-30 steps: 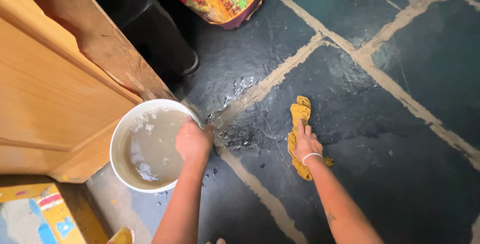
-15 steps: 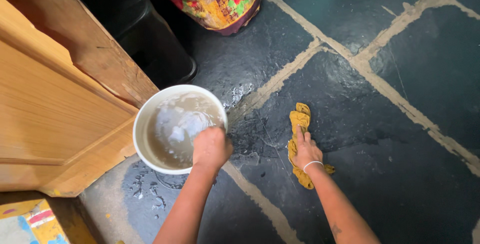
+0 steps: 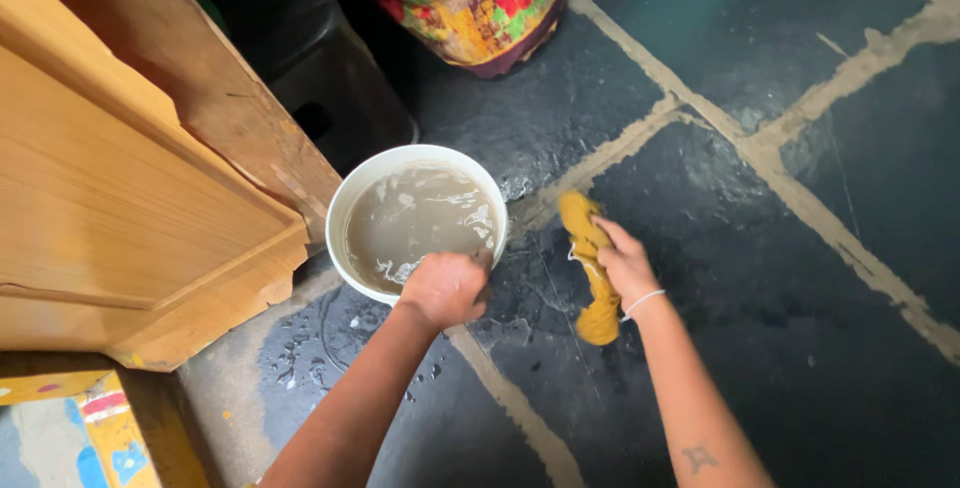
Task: The person cleans the floor by hand using a cloth. The person repeatedly wets and wrings out a yellow cloth in a bucket of water, then uses it to scrub the tiled floor surface.
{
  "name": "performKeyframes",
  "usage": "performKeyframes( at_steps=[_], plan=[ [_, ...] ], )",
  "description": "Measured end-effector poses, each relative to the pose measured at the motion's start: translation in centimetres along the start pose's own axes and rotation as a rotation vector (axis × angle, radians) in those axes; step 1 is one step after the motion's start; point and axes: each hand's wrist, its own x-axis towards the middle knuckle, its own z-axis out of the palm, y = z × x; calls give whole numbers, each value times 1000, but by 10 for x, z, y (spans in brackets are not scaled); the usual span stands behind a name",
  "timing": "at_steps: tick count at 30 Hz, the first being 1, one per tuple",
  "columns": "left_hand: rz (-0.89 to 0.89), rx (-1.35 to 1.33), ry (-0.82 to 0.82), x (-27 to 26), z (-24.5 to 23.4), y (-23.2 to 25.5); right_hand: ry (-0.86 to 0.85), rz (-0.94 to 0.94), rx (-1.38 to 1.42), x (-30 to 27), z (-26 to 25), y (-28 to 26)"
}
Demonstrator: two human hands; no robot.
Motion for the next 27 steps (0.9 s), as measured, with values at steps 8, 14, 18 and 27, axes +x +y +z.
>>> performKeyframes(
  at_steps=[8, 14, 18, 27],
  plan=[
    [143, -32, 94, -6, -11, -38, -460, -759, -301, -47, 82, -217],
    [268, 21, 179, -15, -18, -50, -420, -894, -793, -39, 165, -219],
    [267, 9, 213, -18, -8, -51, -473, -759, -1121, -23, 206, -193],
    [264, -84, 108, -19, -16, -47, -516, -548, -1286, -5, 222, -170]
  ],
)
